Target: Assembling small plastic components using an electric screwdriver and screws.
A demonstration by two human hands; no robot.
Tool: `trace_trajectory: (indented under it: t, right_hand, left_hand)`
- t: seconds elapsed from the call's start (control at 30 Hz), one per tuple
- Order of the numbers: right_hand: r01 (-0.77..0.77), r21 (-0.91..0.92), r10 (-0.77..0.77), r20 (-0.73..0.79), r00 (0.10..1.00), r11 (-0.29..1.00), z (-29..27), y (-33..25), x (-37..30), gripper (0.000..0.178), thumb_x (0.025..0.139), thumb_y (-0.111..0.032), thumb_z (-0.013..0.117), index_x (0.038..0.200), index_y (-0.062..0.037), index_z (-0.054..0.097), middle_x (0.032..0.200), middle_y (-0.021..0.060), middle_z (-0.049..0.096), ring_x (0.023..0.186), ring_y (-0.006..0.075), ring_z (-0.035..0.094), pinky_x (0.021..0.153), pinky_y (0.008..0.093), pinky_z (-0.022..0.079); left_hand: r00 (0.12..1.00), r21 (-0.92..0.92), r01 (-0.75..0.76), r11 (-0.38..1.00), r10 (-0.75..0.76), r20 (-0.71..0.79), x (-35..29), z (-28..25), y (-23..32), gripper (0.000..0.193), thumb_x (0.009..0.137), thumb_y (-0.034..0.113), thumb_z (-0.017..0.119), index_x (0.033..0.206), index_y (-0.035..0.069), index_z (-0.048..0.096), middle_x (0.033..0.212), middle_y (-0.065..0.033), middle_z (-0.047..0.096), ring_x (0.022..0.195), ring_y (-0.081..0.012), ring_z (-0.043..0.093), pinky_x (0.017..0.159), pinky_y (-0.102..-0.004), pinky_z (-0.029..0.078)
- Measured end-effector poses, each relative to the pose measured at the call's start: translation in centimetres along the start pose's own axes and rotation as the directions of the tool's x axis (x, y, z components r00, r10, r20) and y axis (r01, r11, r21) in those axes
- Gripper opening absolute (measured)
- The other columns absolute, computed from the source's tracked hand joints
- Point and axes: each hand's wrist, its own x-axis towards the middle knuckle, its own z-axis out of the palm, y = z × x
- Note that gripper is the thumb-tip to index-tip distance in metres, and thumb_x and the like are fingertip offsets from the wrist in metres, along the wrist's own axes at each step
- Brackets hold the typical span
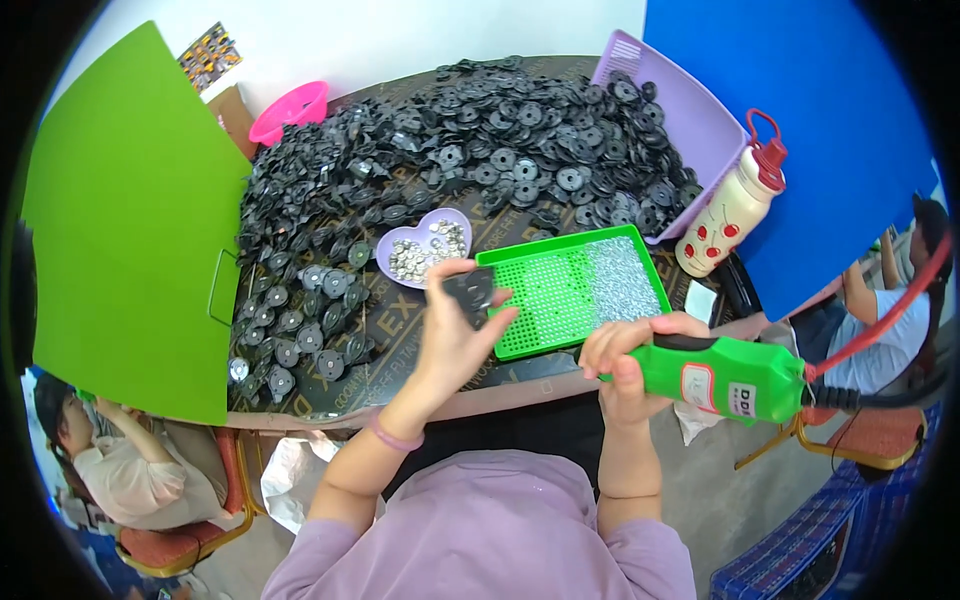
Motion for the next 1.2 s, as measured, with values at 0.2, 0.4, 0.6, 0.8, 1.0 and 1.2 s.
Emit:
trace_trajectory:
  t: [0.2, 0.4, 0.6, 0.8, 1.0, 1.2]
  right_hand:
    - [0.066, -0.138, -0.061, 0.039, 0.997, 0.988, 0.5, 0.2, -0.5, 0.040, 0.086, -0.017, 0.056, 0.115, -0.0034, 0.031, 0.057, 0.0051, 0.043, 0.041, 0.0146, 0.041, 0.037, 0.0266, 0.039]
    - [0.039, -0.085, -0.039, 0.001, 0.999, 0.996, -0.3, 0.5, -1.3, 0.042, 0.085, -0.014, 0.057, 0.115, -0.0027, 0.029, 0.058, 0.0078, 0.045, 0.042, 0.0153, 0.042, 0.037, 0.0273, 0.041]
    - [0.013, -0.085, -0.013, -0.001, 1.000, 0.996, 1.7, 0.7, -1.7, 0.042, 0.085, -0.015, 0.057, 0.114, -0.0026, 0.030, 0.057, 0.0076, 0.045, 0.041, 0.0144, 0.041, 0.037, 0.0261, 0.040]
    - [0.045, -0.146, -0.045, 0.005, 0.999, 0.988, 2.0, 0.2, -2.0, 0.039, 0.086, -0.017, 0.057, 0.113, -0.0031, 0.033, 0.057, 0.0049, 0.043, 0.040, 0.0133, 0.040, 0.037, 0.0257, 0.038]
    - [-0.042, -0.088, 0.040, -0.024, 0.999, 0.995, 1.4, 0.5, -1.5, 0.042, 0.084, -0.016, 0.060, 0.112, -0.0053, 0.031, 0.056, 0.0053, 0.045, 0.042, 0.0150, 0.043, 0.040, 0.0277, 0.041]
    - [-0.036, -0.067, 0.035, -0.016, 0.999, 0.997, 0.0, 1.6, 0.4, 0.040, 0.086, -0.012, 0.054, 0.117, -0.0052, 0.029, 0.061, 0.0055, 0.043, 0.044, 0.0138, 0.041, 0.039, 0.0265, 0.038]
  left_hand:
    - [0.986, -0.277, -0.007, 0.961, -0.040, -0.161, -5.3, -4.4, -1.0, 0.039, 0.084, 0.004, 0.058, 0.112, 0.005, 0.031, 0.100, -0.0098, 0.051, 0.086, -0.0121, 0.057, 0.076, -0.0248, 0.046]
    - [0.804, 0.562, 0.402, 0.723, -0.573, 0.162, -16.9, -20.1, 0.9, 0.028, 0.082, 0.015, 0.062, 0.103, 0.006, 0.046, 0.075, -0.0104, 0.061, 0.068, -0.0193, 0.062, 0.065, -0.0290, 0.049]
    - [0.525, 0.786, 0.608, -0.110, -0.687, -0.502, -23.3, -25.2, 0.8, 0.037, 0.079, 0.023, 0.063, 0.109, 0.008, 0.048, 0.085, -0.0179, 0.064, 0.077, -0.0348, 0.062, 0.066, -0.0412, 0.047]
    - [0.921, 0.623, 0.345, 0.702, -0.127, -0.368, -12.9, -18.2, 2.4, 0.031, 0.073, 0.004, 0.067, 0.102, 0.005, 0.056, 0.087, -0.0079, 0.060, 0.060, -0.0167, 0.055, 0.060, -0.0274, 0.046]
    - [0.997, 0.833, 0.048, 0.551, 0.026, -0.075, -7.4, -13.3, -0.8, 0.044, 0.068, 0.011, 0.070, 0.109, 0.003, 0.056, 0.104, -0.0103, 0.055, 0.092, -0.0294, 0.049, 0.081, -0.0358, 0.042]
    - [0.996, 0.784, -0.073, 0.616, -0.002, 0.095, -8.2, -10.3, -2.9, 0.023, 0.072, 0.001, 0.061, 0.095, 0.001, 0.060, 0.101, -0.0120, 0.056, 0.090, -0.0299, 0.050, 0.079, -0.0354, 0.043]
